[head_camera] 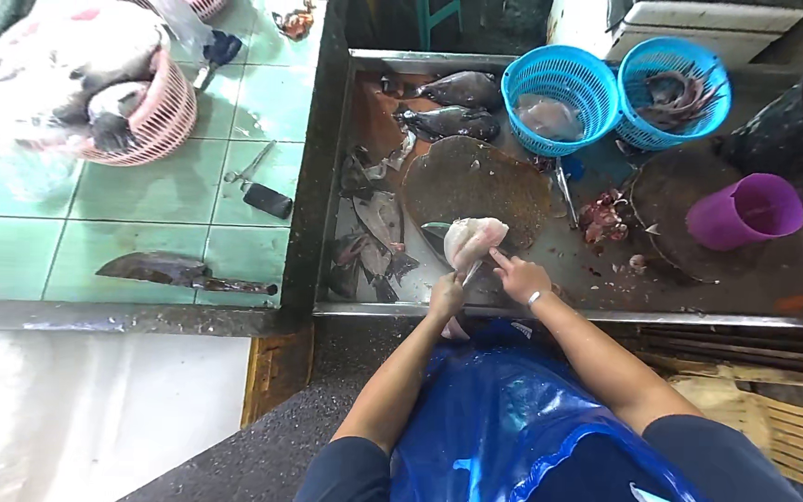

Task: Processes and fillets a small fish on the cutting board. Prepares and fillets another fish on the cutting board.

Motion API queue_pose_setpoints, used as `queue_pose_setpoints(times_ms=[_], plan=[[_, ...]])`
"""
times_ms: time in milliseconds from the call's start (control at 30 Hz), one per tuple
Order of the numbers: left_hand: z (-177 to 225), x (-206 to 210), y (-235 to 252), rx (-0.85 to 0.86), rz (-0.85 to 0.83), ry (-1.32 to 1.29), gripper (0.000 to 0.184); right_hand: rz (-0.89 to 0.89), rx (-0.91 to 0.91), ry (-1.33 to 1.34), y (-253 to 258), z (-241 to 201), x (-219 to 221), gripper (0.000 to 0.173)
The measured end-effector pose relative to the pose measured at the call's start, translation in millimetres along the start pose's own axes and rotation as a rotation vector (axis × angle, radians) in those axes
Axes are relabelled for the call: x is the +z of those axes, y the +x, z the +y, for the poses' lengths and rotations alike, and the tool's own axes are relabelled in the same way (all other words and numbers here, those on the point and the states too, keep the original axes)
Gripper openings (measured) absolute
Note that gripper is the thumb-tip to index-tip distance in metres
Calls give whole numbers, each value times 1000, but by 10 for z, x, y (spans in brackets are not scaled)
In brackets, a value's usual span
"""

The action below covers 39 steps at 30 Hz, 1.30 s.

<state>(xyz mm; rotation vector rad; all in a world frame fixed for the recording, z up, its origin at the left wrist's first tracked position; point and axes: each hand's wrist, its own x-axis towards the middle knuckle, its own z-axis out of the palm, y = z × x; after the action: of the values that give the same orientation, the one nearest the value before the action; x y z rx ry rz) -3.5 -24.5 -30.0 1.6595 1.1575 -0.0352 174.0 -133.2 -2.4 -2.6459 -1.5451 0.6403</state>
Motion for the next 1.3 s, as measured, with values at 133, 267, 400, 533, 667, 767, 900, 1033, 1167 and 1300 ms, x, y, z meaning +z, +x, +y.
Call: queue_pose_setpoints(times_ms=[133, 267, 400, 533, 667, 767, 900, 1033, 1167, 1300], plan=[[-33, -290, 92, -103, 35, -68, 43, -27, 27, -4, -264, 277, 45, 51], [-145, -55, 41, -15, 38, -1, 46, -86, 84, -27, -274, 263, -75, 52], [-54, 26, -121, 48, 27, 115, 45, -24, 42, -14, -12, 14, -25, 52], [-209, -323, -11, -12, 73, 46, 43, -29, 32, -26, -101, 198, -56, 51], [-315, -299, 38, -12, 113, 54, 41, -104, 107, -39, -271, 320, -140, 53], [-205, -133, -130, 55, 57, 158, 42, -89, 90, -42, -114, 169, -163, 52], [-109, 99, -311, 37, -37, 128, 36, -103, 107, -8, 117, -101, -276, 52], [-166, -236, -280, -19, 61, 36, 38, -98, 105, -20, 100, -2, -289, 51], [-238, -540, -246, -21, 151, 1, 39, -75, 101, -32, -87, 192, -210, 51], [-261, -927, -705, 23, 267, 41, 37, -12, 91, -12, -52, 209, -136, 53]])
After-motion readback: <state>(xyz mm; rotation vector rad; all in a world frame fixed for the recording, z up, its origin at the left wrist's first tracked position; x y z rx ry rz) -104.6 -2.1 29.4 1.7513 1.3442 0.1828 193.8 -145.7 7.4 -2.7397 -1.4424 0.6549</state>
